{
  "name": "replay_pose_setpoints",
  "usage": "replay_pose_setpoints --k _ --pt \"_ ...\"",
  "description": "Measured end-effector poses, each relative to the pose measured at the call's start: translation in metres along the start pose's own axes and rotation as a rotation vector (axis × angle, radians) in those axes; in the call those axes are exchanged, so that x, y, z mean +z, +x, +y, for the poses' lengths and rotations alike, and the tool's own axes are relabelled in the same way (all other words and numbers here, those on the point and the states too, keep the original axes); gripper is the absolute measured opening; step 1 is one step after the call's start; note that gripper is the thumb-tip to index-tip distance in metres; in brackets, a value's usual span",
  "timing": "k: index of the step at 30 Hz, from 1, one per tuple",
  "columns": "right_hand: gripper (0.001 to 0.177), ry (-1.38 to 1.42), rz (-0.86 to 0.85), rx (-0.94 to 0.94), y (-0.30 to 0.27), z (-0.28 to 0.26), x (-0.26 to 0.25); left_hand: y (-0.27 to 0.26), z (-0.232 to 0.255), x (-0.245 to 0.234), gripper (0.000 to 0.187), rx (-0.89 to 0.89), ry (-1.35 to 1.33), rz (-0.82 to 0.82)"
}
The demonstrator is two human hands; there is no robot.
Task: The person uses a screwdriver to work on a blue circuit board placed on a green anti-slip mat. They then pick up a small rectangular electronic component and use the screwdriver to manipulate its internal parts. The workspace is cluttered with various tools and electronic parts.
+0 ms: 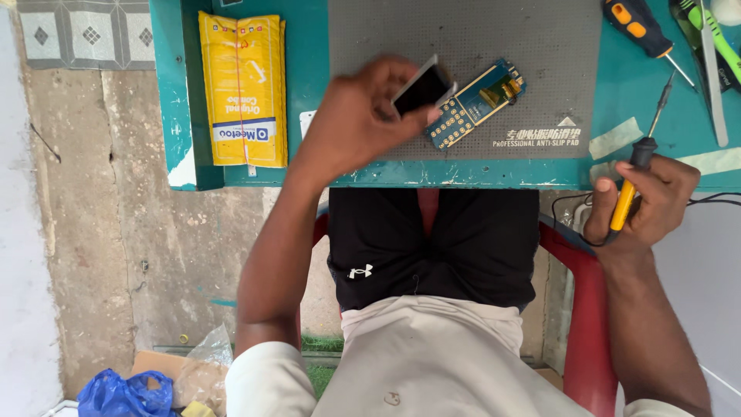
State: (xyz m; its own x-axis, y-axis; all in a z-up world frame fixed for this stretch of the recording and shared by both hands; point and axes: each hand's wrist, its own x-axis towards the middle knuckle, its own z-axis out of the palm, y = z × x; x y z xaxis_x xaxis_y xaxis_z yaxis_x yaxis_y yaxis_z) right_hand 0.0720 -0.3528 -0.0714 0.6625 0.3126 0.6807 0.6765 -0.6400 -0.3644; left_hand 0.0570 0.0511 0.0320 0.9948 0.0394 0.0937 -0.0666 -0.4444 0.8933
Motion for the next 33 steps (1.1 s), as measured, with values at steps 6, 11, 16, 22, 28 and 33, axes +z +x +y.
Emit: replay_pose_setpoints --k 6,11,16,22,28,33 --pt "0.023 0.018 -0.002 -0.003 0.002 0.001 -0.001 -0.019 -0.008 0.0 0.048 0.205 0.305 0.209" --pt "0.021 0.041 0.011 -0.003 0.006 -0.008 -0.002 -0.035 0.001 0.012 0.055 0.323 0.293 0.26" --pt "0.022 0.112 -0.007 -0.002 0.01 -0.012 -0.004 -0.044 0.004 0.025 0.056 0.34 0.009 0.178" --pt "0.022 0.133 0.072 -0.172 0.032 -0.032 -0.003 -0.055 -0.016 0.061 0.055 0.133 -1.099 -0.123" --pt "0.012 0.217 -0.018 -0.283 0.057 -0.079 -0.041 -0.075 -0.003 0.092 0.059 0.116 -1.176 -0.313" --pt "0.033 0.288 -0.117 -0.242 0.084 -0.117 -0.056 -0.076 0.002 0.103 0.055 0.233 -0.951 -0.376"
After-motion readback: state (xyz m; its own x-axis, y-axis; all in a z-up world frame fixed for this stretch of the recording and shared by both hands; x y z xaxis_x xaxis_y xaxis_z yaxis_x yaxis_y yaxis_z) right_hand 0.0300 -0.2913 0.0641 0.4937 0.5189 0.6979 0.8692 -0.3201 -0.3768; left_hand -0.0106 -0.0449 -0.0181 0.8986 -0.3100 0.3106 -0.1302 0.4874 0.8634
